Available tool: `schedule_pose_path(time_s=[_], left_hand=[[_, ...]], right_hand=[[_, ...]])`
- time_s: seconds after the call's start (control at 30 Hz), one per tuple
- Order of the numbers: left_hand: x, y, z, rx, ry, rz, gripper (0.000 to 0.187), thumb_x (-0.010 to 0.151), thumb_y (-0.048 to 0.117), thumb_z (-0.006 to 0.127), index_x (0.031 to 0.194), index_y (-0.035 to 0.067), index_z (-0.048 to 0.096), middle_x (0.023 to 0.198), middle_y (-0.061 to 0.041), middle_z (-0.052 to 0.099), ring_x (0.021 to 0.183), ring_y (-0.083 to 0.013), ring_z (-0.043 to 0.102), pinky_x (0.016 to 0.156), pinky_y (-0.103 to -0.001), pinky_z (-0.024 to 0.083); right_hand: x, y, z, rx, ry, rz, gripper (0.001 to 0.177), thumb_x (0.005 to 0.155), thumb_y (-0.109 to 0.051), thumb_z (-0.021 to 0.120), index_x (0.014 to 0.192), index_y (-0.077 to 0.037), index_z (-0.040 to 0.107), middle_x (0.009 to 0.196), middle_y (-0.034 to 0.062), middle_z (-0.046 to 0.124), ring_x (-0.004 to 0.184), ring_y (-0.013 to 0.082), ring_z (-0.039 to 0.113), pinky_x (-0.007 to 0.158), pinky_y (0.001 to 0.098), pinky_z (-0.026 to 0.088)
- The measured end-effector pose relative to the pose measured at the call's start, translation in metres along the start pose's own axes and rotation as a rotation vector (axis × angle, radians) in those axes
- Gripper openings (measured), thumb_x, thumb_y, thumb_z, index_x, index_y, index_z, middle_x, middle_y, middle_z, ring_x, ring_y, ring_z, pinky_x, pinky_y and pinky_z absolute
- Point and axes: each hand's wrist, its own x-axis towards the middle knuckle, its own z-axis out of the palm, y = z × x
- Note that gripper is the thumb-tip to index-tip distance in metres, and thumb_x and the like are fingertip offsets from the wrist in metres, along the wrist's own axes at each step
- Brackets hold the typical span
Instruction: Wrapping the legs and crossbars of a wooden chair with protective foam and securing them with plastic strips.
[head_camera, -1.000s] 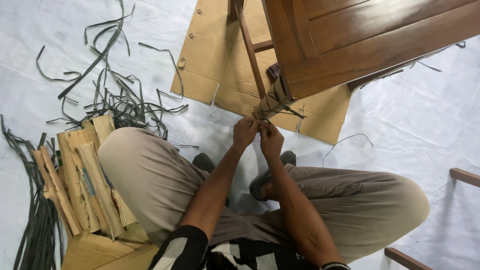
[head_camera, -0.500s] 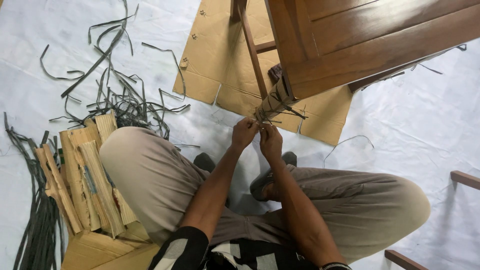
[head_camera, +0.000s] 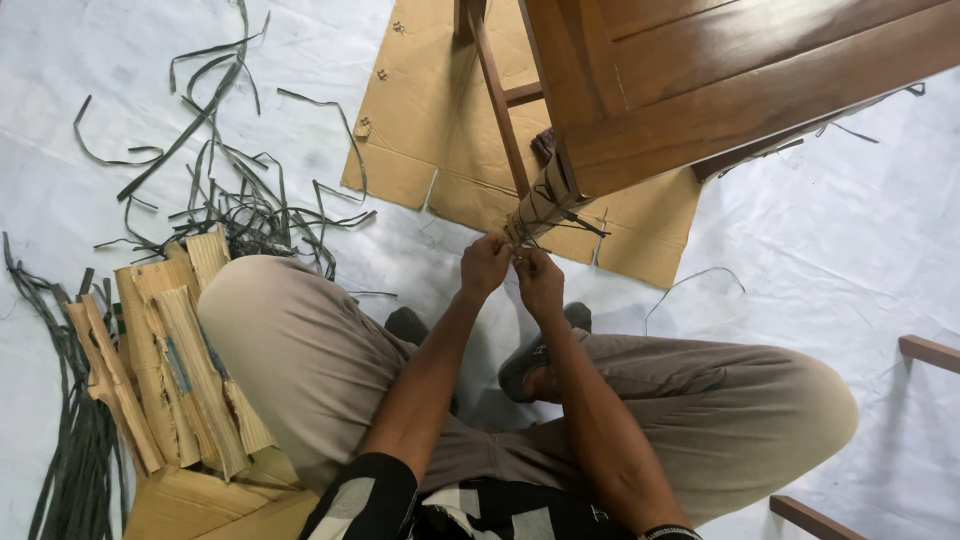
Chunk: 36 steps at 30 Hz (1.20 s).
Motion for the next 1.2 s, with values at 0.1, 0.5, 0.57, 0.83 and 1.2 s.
schedule_pose_path(time_s=[0.1,0.5,0.57,0.83,1.2], left_hand=[[0.008,-0.007,0.007,-0.025,0.027,-0.018,0.024,0.094,0.029,0.061,0.107,0.016,0.076,0.096,-0.01,0.079,0.102,-0.0384,0.073,0.091,-0.052,0.056],[0.054,-0.04,0.039,-0.244,0.094,-0.152,0.031,0.089,0.035,0.063,0.105,0.013,0.077,0.097,-0.01,0.077,0.102,-0.0354,0.073,0.088,-0.05,0.055],[0.054,-0.032,0.036,-0.256,0.097,-0.137,0.032,0.088,0.034,0.063,0.106,0.012,0.078,0.097,-0.011,0.078,0.102,-0.0362,0.073,0.088,-0.05,0.056],[0.063,-0.039,0.05,-0.341,0.171,-0.156,0.033,0.081,0.034,0.067,0.101,0.01,0.08,0.085,-0.014,0.076,0.093,-0.0372,0.073,0.082,-0.049,0.055],[0.067,-0.043,0.047,-0.54,0.179,-0.172,0.027,0.077,0.031,0.072,0.091,0.009,0.078,0.069,-0.009,0.071,0.072,-0.0225,0.069,0.065,-0.039,0.054]], right_hand=[[0.0,-0.001,0.0,-0.097,0.032,-0.03,0.008,0.095,-0.016,0.069,0.101,-0.01,0.069,0.076,0.0137,0.065,0.071,0.0357,0.068,0.065,0.0495,0.057],[0.001,0.022,-0.006,-0.294,0.126,0.184,0.017,0.096,-0.03,0.07,0.092,-0.014,0.066,0.077,0.0129,0.067,0.079,0.039,0.07,0.073,0.0516,0.054],[0.001,0.024,-0.007,-0.314,0.124,0.213,0.017,0.096,-0.03,0.071,0.092,-0.014,0.066,0.078,0.0117,0.068,0.081,0.0381,0.07,0.074,0.0508,0.054],[-0.007,0.018,-0.012,-0.329,0.028,0.288,0.017,0.1,-0.031,0.064,0.094,-0.016,0.063,0.082,0.0111,0.067,0.087,0.0389,0.07,0.078,0.0513,0.054],[-0.01,0.034,-0.011,-0.288,0.027,0.383,0.015,0.099,-0.031,0.067,0.098,-0.016,0.067,0.084,0.0083,0.07,0.088,0.0354,0.071,0.079,0.0477,0.054]])
